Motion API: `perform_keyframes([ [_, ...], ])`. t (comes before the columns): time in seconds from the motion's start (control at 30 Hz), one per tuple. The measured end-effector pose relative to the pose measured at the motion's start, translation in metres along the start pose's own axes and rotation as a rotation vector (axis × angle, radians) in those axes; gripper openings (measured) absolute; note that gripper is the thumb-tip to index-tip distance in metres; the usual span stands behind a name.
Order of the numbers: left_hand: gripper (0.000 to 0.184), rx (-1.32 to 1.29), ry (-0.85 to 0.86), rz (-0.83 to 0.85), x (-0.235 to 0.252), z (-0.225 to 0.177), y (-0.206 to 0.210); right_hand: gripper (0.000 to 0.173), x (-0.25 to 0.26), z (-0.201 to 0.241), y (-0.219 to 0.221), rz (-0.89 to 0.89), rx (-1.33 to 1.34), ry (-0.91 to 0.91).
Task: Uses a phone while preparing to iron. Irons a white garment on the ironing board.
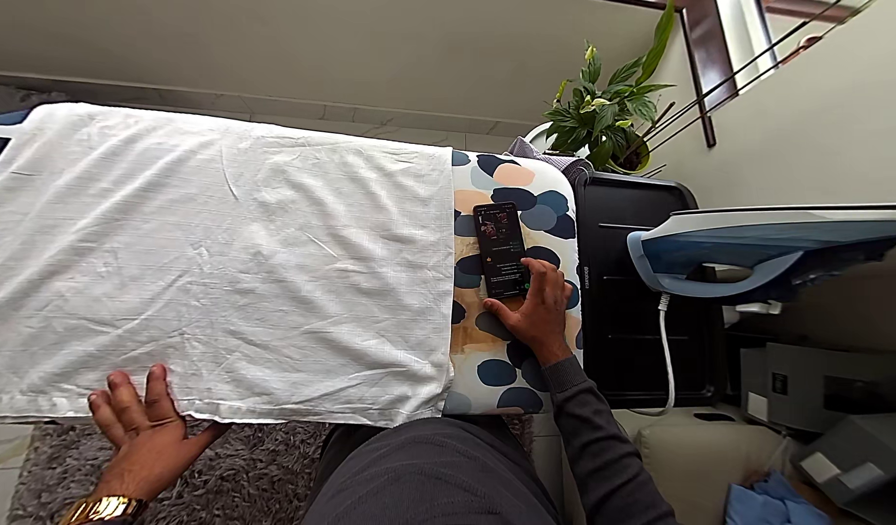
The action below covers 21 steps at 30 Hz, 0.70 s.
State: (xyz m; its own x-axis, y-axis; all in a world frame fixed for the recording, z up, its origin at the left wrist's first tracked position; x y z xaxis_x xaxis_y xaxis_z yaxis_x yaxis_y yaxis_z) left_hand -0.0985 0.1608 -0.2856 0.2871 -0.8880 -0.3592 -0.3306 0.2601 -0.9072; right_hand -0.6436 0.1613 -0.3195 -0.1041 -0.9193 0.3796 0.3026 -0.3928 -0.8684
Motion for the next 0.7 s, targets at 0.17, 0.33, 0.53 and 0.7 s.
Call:
perform_keyframes([
  [0.17,0.134,0.000,-0.004,0.000,0.0002,0.0005,0.0003,0.094,-0.0005,0.0007,-0.0023,0.029,-0.007,-0.003],
  [0.33,0.135,-0.004,0.003,-0.012,0.0017,0.0035,0.0023,0.094,0.0003,0.0004,-0.0008,0.002,-0.004,-0.004],
  [0.53,0.134,-0.014,0.003,-0.004,0.0014,0.0018,0.0014,0.094,0.0005,0.0010,-0.0017,0.003,-0.004,0.001],
  [0.7,0.134,-0.020,0.019,-0.013,0.0005,0.0021,0.0014,0.094,0.0003,0.0011,-0.0013,0.002,-0.003,0.001],
])
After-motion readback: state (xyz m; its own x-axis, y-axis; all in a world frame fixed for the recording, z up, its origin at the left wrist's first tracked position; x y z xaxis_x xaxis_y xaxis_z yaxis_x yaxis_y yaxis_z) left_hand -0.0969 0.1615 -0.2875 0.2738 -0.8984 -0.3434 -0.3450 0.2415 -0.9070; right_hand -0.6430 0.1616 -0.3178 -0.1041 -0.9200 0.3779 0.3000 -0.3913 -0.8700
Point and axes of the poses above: each hand's wrist, its own x-axis towards the middle knuckle, its own y-axis out of the palm, z = x × y, the point moved 1 cm from there along x, towards the middle knuckle, and after that the axes turned 10 degrees about -y, right-handed, at the moved point
